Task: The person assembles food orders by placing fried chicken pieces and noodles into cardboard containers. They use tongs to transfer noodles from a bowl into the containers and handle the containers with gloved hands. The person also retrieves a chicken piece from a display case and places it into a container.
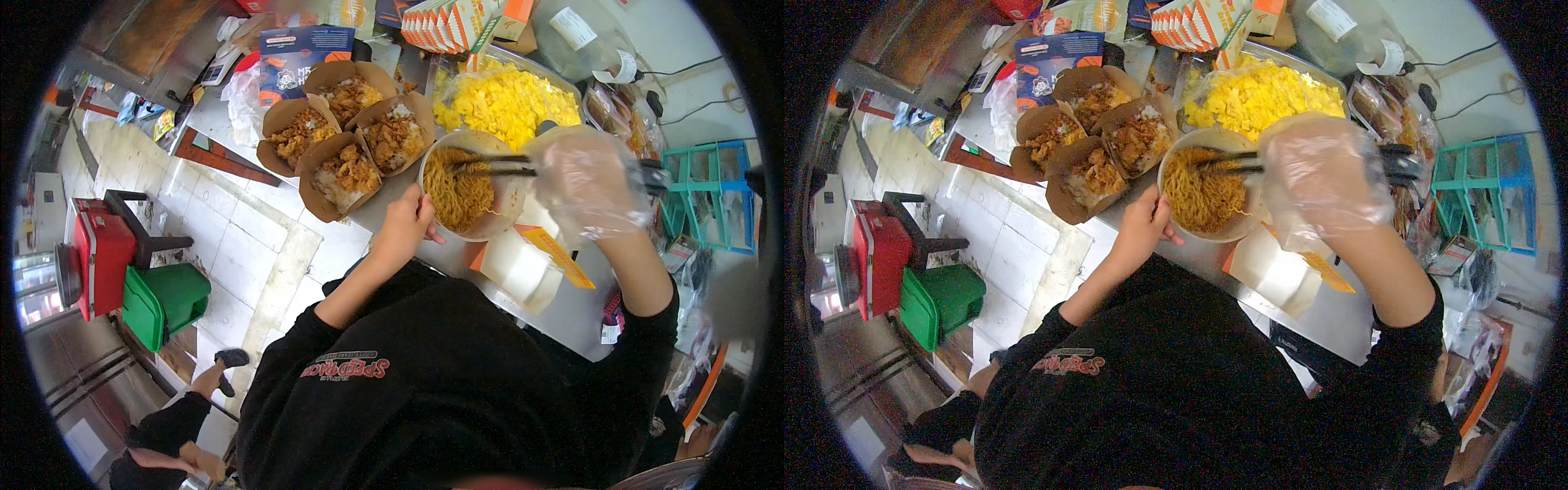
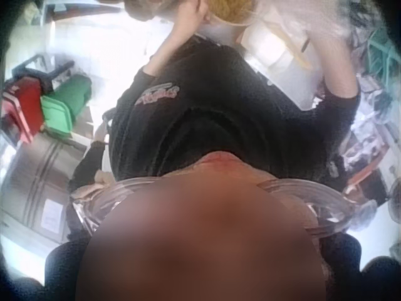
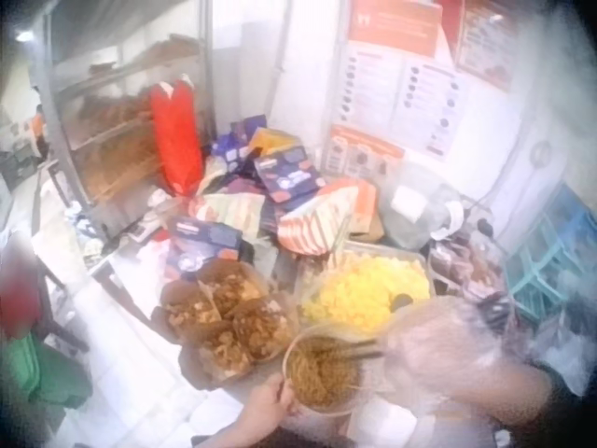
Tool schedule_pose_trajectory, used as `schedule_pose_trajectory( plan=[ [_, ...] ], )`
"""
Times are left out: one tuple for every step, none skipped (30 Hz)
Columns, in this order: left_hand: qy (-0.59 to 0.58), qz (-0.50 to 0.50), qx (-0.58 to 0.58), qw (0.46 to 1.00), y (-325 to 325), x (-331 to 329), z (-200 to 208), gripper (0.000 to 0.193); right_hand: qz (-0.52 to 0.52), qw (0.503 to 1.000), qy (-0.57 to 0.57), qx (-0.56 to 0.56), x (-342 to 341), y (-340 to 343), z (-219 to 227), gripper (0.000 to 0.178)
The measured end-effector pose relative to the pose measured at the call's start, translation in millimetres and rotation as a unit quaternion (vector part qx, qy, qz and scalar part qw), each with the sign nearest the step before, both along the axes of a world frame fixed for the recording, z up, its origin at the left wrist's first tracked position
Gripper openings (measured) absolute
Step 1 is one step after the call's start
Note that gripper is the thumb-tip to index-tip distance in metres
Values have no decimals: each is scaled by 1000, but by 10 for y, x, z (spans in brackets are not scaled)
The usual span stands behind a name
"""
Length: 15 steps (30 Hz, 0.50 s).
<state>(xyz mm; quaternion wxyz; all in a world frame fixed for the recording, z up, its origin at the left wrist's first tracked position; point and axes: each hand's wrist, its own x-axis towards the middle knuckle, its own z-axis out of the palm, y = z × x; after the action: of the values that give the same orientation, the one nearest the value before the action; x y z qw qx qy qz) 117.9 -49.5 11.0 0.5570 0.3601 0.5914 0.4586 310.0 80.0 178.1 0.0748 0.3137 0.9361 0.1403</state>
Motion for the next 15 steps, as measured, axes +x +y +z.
schedule_pose_trajectory(
  plan=[
    [2,5,-2,1000,-3,6,5,24,51,990,104,85,-6,3,1,9],
    [6,5,-2,1000,-5,12,8,24,27,996,60,54,0,-22,15,8],
    [13,6,-6,1000,-6,16,9,24,17,997,42,61,-30,-57,1,7],
    [17,5,-5,1000,-7,19,8,24,17,994,43,100,-61,-94,-7,7],
    [19,4,-6,1000,-6,19,5,24,25,997,-41,65,-114,-136,-44,10],
    [17,3,-1,1000,-6,18,0,25,16,998,-49,25,-125,-173,-43,8],
    [18,4,1,1000,-6,16,-4,25,23,999,-40,0,-120,-203,-40,9],
    [23,2,7,1000,-7,15,-8,25,56,998,-17,-24,-95,-215,-23,11],
    [30,3,8,1000,-9,15,-9,25,50,998,-17,-16,-53,-227,-3,12],
    [36,3,5,999,-13,17,-6,25,61,998,-7,-10,11,-219,34,13],
    [36,5,3,999,-14,17,0,25,71,997,4,-3,85,-209,74,13],
    [37,6,3,999,-13,20,8,24,88,995,37,37,116,-196,74,14],
    [39,8,7,999,-12,21,16,24,121,984,129,22,148,-199,76,17],
    [35,8,6,999,-11,23,22,24,134,983,127,20,138,-203,44,17],
    [32,10,11,999,-9,26,24,24,145,979,137,34,115,-215,4,17]
  ],
)
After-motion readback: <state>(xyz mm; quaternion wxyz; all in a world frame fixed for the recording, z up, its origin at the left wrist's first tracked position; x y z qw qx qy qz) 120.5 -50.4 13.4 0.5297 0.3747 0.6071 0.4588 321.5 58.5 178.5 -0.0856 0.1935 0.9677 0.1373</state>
